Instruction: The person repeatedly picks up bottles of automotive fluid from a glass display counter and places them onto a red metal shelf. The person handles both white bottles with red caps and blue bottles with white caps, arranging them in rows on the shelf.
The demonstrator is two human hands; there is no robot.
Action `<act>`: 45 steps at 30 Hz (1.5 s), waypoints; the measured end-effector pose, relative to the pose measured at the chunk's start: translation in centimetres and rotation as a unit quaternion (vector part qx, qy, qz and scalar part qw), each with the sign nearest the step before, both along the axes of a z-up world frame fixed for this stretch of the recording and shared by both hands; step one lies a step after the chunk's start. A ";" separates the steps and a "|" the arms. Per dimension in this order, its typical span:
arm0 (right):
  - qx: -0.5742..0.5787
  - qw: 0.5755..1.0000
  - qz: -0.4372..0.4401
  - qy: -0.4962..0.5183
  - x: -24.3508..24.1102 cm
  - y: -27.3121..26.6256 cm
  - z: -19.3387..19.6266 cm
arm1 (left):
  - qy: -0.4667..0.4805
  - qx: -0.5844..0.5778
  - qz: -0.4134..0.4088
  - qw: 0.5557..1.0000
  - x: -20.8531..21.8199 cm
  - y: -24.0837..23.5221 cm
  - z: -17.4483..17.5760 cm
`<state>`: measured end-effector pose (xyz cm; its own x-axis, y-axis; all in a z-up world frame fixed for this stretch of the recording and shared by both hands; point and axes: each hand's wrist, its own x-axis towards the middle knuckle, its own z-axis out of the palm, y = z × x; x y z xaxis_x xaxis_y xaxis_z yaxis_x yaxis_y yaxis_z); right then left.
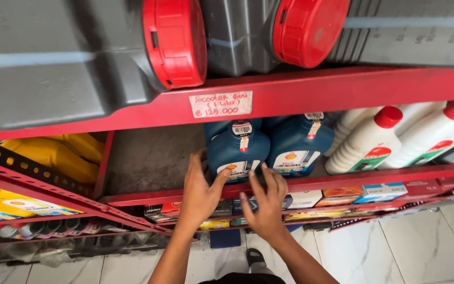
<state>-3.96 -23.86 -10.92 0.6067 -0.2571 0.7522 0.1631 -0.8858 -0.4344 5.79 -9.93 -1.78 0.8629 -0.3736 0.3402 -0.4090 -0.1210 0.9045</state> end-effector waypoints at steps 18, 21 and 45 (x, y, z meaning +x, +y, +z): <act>0.180 0.968 0.096 -0.143 0.5 -10.4 11.3 | 0.028 0.062 0.030 0.997 0.4 -0.5 0.6; 0.047 0.996 -0.072 0.017 2.0 -10.2 13.4 | 0.042 0.039 0.026 0.998 0.1 -0.4 0.7; 0.096 0.995 -0.024 -0.019 1.7 -9.6 12.3 | 0.015 0.034 -0.005 0.999 0.5 1.3 0.3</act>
<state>-2.22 -33.42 1.35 0.5621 -0.4254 0.7093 0.1431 -0.7947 -0.5899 6.25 -8.60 -1.48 0.8687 -0.4031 0.2879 -0.3830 -0.1781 0.9064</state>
